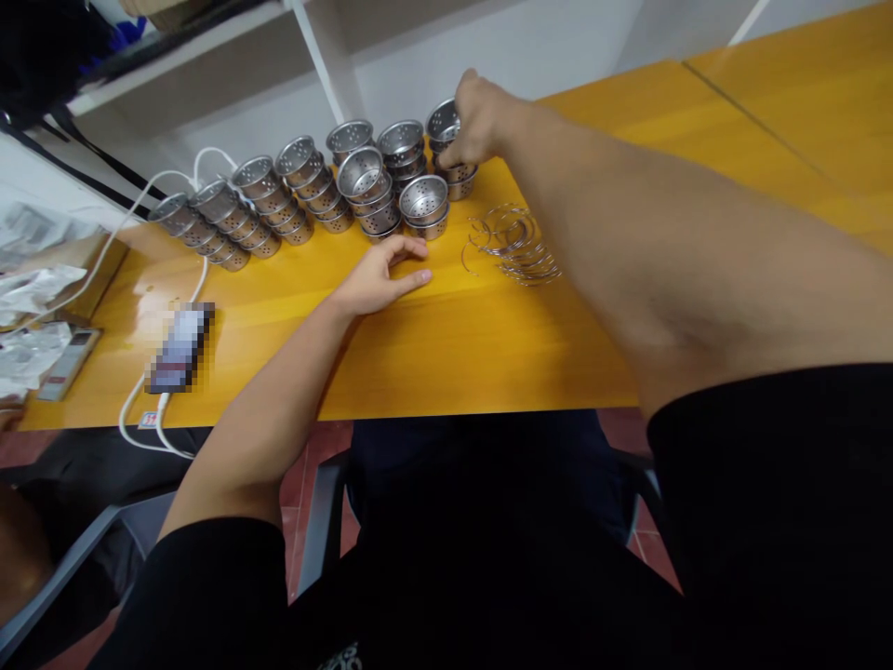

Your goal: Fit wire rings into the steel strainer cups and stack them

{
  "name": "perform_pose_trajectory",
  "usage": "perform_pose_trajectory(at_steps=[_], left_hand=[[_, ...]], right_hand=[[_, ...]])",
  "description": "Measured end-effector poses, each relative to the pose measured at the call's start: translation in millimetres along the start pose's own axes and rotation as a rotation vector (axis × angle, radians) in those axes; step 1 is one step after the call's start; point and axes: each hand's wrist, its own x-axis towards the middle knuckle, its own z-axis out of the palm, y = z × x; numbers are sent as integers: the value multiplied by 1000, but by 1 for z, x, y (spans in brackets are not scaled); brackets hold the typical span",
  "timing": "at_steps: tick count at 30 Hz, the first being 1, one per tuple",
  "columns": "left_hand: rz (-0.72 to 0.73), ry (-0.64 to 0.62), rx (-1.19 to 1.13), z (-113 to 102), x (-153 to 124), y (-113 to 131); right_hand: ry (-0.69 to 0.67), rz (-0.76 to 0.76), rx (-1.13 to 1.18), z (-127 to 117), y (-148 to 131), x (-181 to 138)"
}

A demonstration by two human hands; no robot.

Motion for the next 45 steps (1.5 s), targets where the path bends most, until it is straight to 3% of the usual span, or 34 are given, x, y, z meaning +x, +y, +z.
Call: perform_pose_trajectory(at_steps=[10,16,18,21,24,27,30,33,35,38,42,45], left_hand=[[2,8,1,1,0,-1],[25,33,-9,-1,0,2],[35,77,-17,-2,0,6],[46,166,-17,0,1,12],[45,189,0,5,3,13],[33,162,13,9,6,10],[7,155,7,10,6,6],[-5,177,-3,8,5,4],[3,189,-3,6,4,3],[23,201,-6,5,4,1],[20,183,23,4,4,3],[49,159,34,2,3,5]], right_hand=[[77,11,33,11,-3,2],[400,-29,197,1,11,-10],[447,-92,270,-5,22,-23],[288,-296,466,-2,37,-56],[137,-441,547,22,39,-95],[12,-442,531,52,29,-121],[9,-445,480,64,24,-124],[97,-465,426,55,39,-109],[200,-384,378,45,58,-96],[308,-146,305,36,89,-76],[312,97,253,41,115,-62],[294,154,229,48,120,-60]])
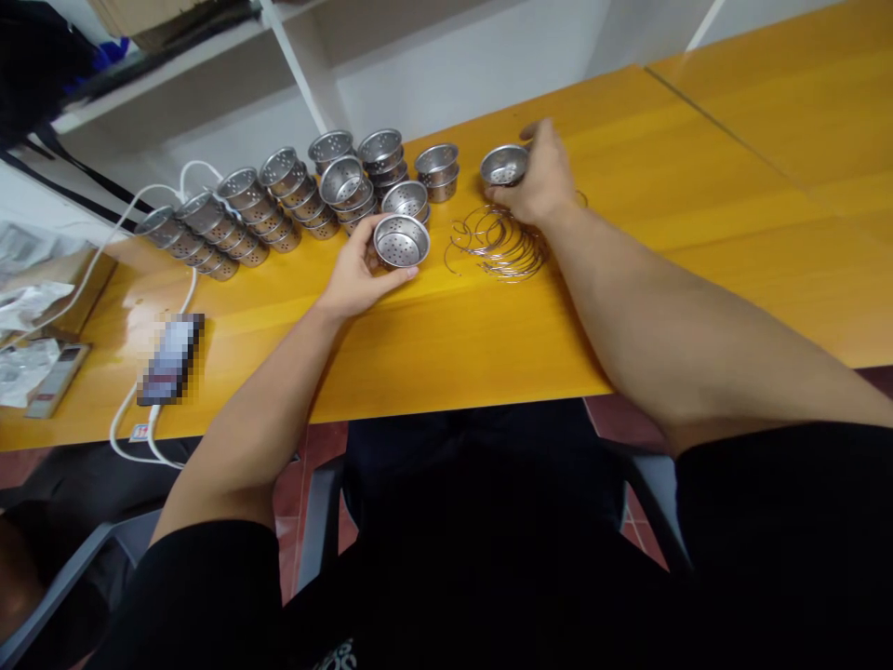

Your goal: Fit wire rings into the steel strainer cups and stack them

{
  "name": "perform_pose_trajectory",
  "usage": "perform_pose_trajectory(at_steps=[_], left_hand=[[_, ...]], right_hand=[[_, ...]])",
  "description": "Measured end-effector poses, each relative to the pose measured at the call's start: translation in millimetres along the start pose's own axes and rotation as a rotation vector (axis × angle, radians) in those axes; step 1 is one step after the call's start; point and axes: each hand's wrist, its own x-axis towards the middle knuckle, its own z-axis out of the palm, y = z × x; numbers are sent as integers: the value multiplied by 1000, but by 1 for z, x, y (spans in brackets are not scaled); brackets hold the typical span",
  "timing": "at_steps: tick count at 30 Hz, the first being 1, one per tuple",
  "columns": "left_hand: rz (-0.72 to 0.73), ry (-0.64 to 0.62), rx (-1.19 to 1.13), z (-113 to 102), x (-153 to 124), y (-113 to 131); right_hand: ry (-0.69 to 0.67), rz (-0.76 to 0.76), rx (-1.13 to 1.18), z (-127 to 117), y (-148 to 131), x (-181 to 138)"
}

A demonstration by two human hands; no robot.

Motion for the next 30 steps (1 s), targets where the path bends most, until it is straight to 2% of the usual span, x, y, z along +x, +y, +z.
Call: perform_pose_trajectory(at_steps=[6,8,11,13,15,17,18,23,30], left_hand=[[-3,3,-9,-2,1,-3],[-13,6,-18,-3,1,-4],[-31,13,-35,-4,0,-3],[-30,11,-42,-4,0,-2],[-23,1,-36,-4,0,-2],[-18,-13,-18,-4,0,-3],[-16,-21,-8,-4,0,-4],[-9,-20,9,-5,0,-10],[0,7,-3,-6,1,-17]], right_hand=[[-64,-7,-5,4,-3,-2],[-41,-16,1,-5,-6,-3],[-65,-103,-119,-29,-12,-5],[-193,-209,-205,-44,-14,-8],[-430,-282,-245,-53,-15,-11],[-627,-302,-261,-53,-13,-13],[-680,-303,-263,-51,-13,-13],[-683,-340,-326,-38,-14,-12],[-692,-367,-397,-41,-22,-18]])
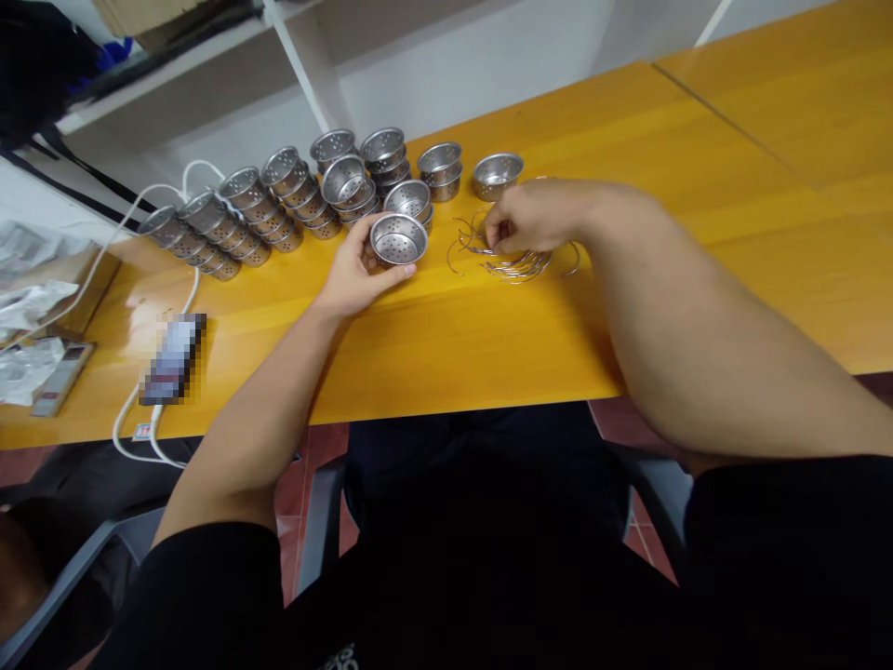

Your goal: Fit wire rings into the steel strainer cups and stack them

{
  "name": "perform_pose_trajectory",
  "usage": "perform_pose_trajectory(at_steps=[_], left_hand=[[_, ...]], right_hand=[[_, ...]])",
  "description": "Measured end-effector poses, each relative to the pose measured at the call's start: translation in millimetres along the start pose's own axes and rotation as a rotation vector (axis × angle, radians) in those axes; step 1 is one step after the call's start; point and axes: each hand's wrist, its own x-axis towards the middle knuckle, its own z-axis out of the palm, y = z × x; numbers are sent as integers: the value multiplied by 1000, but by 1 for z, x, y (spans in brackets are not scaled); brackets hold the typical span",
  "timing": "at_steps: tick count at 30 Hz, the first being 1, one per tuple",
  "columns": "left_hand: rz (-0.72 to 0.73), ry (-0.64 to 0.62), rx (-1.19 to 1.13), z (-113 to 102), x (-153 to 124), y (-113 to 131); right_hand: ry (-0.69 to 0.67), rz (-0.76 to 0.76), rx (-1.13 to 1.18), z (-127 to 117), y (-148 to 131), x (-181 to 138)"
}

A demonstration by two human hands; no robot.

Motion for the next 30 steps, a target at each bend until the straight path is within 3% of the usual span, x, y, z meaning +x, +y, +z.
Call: perform_pose_trajectory(at_steps=[11,21,26,30], left_hand=[[-17,59,32,-9,-1,20],[104,16,65,-9,5,-31],[126,31,50,-10,6,-39],[174,34,37,-10,9,-44]], right_hand=[[174,43,32,-10,-6,-12],[240,84,-35,-18,-14,-19],[296,135,-8,-20,-25,-24],[438,104,162,-13,-22,-20]])
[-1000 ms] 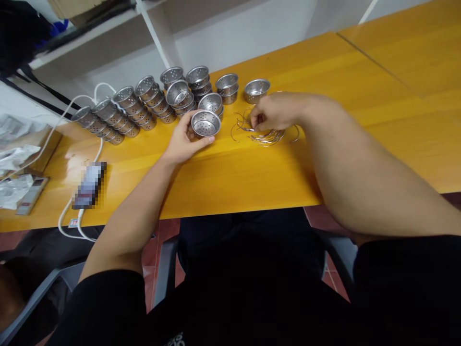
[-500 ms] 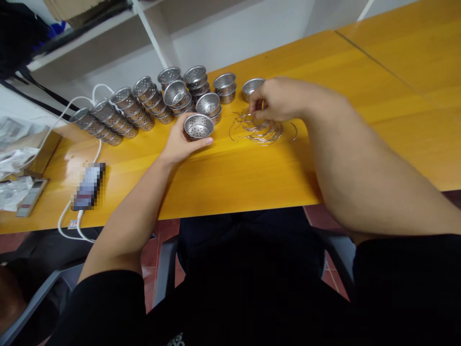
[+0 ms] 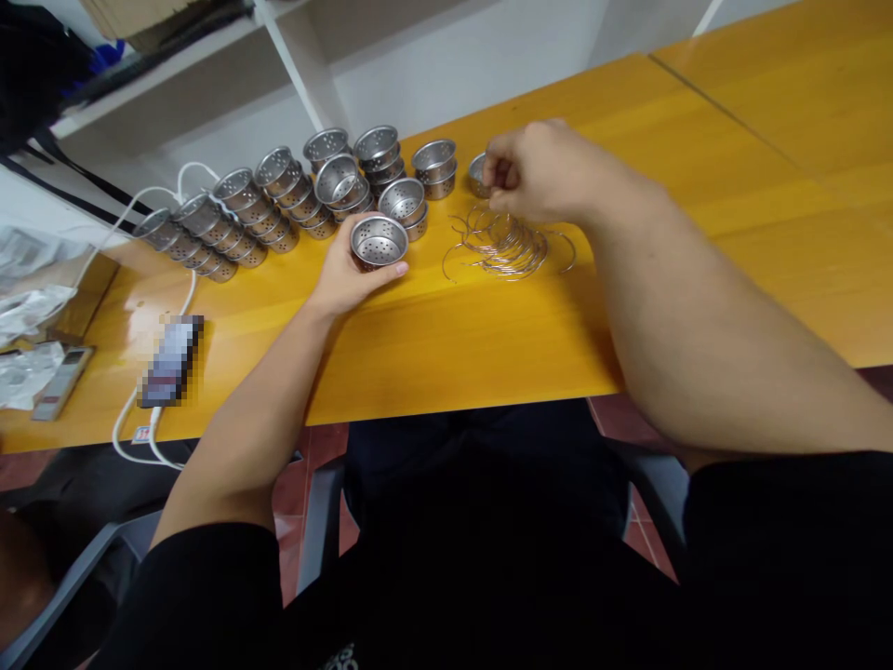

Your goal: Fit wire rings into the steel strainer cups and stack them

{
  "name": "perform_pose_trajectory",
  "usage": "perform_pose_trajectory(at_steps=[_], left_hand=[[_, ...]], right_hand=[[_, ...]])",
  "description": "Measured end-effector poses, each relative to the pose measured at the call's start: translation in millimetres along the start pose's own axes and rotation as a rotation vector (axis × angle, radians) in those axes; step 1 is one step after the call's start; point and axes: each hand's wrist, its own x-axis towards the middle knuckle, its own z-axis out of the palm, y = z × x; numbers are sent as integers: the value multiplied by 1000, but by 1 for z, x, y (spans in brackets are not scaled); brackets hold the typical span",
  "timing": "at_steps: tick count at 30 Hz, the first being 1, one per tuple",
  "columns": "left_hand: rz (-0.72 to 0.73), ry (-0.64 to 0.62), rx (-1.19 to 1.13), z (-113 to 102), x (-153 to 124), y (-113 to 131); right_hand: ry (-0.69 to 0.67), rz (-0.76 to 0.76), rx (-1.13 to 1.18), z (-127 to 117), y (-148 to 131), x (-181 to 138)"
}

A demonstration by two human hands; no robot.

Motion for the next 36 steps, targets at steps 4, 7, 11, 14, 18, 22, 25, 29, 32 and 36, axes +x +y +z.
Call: perform_pose_trajectory(at_steps=[4,7,11,14,18,22,25,29,32,36], left_hand=[[35,18,-23,1,2,-2],[25,23,-47,1,1,0],[15,40,-63,1,-1,1],[36,83,-58,3,1,-1],[112,73,-94,8,6,-5],[115,67,-100,11,6,-4],[70,113,-63,12,4,1],[54,122,-65,14,4,6],[67,108,-42,16,5,7],[59,75,-39,19,5,13]], right_hand=[[131,-80,250,18,1,4],[173,-156,338,34,-5,7],[186,-243,528,58,-14,12],[216,-310,631,77,-19,14],[307,-348,697,92,-22,14],[350,-330,743,93,-25,15],[299,-307,751,93,-27,13],[201,-324,732,97,-36,7],[184,-306,739,102,-42,3],[198,-294,767,108,-45,3]])
